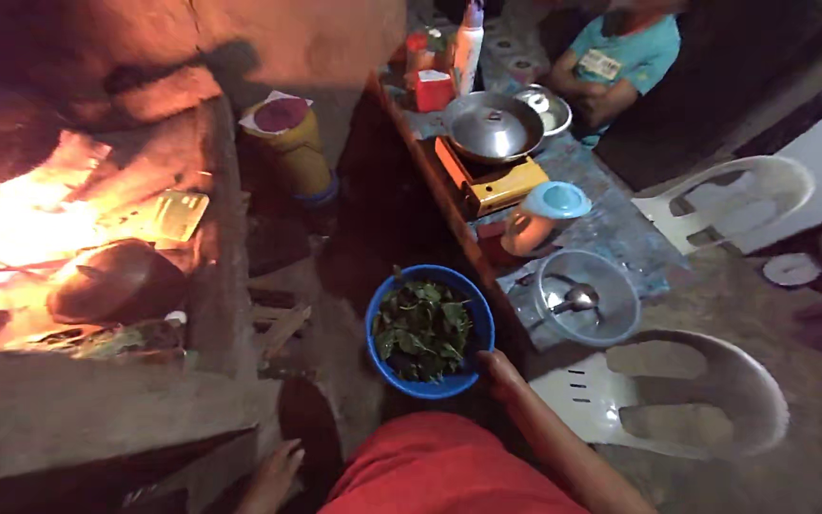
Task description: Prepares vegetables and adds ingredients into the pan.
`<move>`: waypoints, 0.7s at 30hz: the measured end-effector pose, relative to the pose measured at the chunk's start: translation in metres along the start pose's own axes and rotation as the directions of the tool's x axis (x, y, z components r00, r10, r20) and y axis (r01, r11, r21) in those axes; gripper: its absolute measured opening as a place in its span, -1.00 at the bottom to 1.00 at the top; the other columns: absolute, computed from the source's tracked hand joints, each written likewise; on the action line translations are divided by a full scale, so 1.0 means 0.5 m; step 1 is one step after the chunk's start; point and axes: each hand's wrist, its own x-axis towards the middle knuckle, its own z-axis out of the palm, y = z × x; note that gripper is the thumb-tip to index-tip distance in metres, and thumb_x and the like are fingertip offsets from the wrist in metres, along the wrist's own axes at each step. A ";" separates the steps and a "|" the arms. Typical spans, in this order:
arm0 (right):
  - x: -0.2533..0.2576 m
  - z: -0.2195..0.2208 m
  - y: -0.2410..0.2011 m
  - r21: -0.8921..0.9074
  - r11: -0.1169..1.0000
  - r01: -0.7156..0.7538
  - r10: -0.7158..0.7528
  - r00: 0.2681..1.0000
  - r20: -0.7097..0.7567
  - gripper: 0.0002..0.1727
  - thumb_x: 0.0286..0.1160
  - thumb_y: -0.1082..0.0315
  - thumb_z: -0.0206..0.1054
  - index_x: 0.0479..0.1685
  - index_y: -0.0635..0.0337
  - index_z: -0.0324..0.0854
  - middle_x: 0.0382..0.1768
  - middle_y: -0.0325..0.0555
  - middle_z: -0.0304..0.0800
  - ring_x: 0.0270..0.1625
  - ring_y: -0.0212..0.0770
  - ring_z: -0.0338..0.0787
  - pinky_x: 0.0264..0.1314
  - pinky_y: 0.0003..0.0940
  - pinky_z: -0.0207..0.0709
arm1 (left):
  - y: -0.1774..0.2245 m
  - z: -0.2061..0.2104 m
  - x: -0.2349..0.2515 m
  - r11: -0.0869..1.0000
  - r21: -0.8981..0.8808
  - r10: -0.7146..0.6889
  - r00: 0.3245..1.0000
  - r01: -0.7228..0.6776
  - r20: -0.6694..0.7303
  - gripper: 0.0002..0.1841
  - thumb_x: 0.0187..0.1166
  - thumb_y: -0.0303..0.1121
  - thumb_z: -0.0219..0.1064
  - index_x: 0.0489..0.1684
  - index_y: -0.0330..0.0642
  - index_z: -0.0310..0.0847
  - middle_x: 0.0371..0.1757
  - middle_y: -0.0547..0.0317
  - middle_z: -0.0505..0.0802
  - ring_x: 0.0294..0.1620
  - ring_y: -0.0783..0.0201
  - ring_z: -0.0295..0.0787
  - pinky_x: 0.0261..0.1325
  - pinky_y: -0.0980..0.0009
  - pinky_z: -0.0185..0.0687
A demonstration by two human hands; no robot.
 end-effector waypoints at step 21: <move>-0.118 -0.038 -0.187 0.378 0.866 0.328 -0.050 0.809 -0.586 -0.63 0.27 0.58 0.20 0.13 0.30 0.45 -0.32 -0.03 0.82 -0.34 -0.18 0.87 -0.33 -0.20 0.82 | 0.690 -0.164 0.595 0.733 0.286 0.443 0.751 -0.618 0.489 -0.57 0.85 -0.17 0.11 0.53 -0.18 0.58 0.56 -0.12 0.66 0.59 -0.05 0.57 0.69 -0.03 0.37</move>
